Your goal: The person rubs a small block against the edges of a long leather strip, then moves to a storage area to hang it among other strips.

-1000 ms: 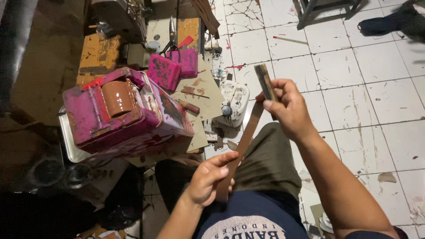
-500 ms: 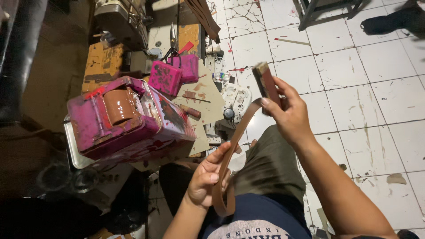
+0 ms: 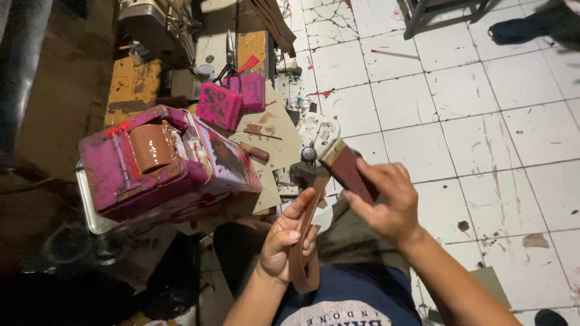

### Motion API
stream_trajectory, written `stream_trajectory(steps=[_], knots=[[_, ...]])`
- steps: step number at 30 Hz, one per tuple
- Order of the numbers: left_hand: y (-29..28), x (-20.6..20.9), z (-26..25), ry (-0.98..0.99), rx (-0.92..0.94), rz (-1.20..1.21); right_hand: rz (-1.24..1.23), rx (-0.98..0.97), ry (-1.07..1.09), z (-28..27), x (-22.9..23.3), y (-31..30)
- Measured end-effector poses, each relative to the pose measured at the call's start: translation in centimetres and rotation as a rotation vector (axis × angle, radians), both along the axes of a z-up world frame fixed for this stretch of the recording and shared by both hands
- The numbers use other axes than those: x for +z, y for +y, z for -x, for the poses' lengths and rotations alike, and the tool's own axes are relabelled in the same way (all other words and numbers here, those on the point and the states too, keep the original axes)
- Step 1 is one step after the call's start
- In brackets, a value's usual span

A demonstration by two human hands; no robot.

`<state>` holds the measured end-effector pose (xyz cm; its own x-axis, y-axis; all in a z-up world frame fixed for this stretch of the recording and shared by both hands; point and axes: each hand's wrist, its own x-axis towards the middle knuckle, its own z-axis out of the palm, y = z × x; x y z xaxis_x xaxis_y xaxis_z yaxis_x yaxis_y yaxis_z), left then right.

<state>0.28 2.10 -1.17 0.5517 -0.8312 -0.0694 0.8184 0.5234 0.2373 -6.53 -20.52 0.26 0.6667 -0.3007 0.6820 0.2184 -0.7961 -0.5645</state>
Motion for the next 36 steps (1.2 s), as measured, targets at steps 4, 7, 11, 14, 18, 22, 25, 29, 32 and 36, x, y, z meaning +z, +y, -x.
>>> stream_trajectory(steps=[4, 7, 11, 14, 18, 22, 25, 29, 32, 36], knots=[[0.0, 0.7, 0.7, -0.053, -0.003, 0.05, 0.024, 0.542, -0.155, 0.7, 5.4, 3.8], [0.2, -1.0, 0.7, 0.018, 0.031, 0.017, 0.107, 0.389, -0.136, 0.3, 3.7, 2.0], [-0.3, 1.4, 0.9, -0.017, 0.011, 0.021, 0.054, 0.228, -0.09, 0.7, 3.2, 3.3], [0.2, 0.4, 1.0, 0.023, 0.024, -0.028, 0.092, 0.407, -0.143, 0.6, 5.6, 4.6], [0.1, 0.1, 0.6, 0.004, -0.005, -0.01, 0.029, -0.005, 0.03, 0.4, -0.2, 0.4], [0.5, 0.3, 1.2, 0.047, -0.006, -0.014, -0.003, 0.456, -0.1, 1.4, 4.4, 4.9], [0.5, 0.0, 0.9, 0.061, 0.009, 0.026, 0.18, 0.36, -0.094, 1.2, 1.6, 3.1], [0.3, -1.0, 0.4, 0.021, 0.028, 0.042, 0.003, 0.233, -0.016, 0.4, 3.6, 3.5], [0.0, 1.2, 0.9, 0.008, 0.068, -0.035, 0.064, 0.437, -0.054, 1.6, 4.0, 5.1], [0.0, -0.9, 0.1, 0.046, 0.027, -0.036, 0.037, 0.062, 0.101, 0.6, 0.0, 1.4]])
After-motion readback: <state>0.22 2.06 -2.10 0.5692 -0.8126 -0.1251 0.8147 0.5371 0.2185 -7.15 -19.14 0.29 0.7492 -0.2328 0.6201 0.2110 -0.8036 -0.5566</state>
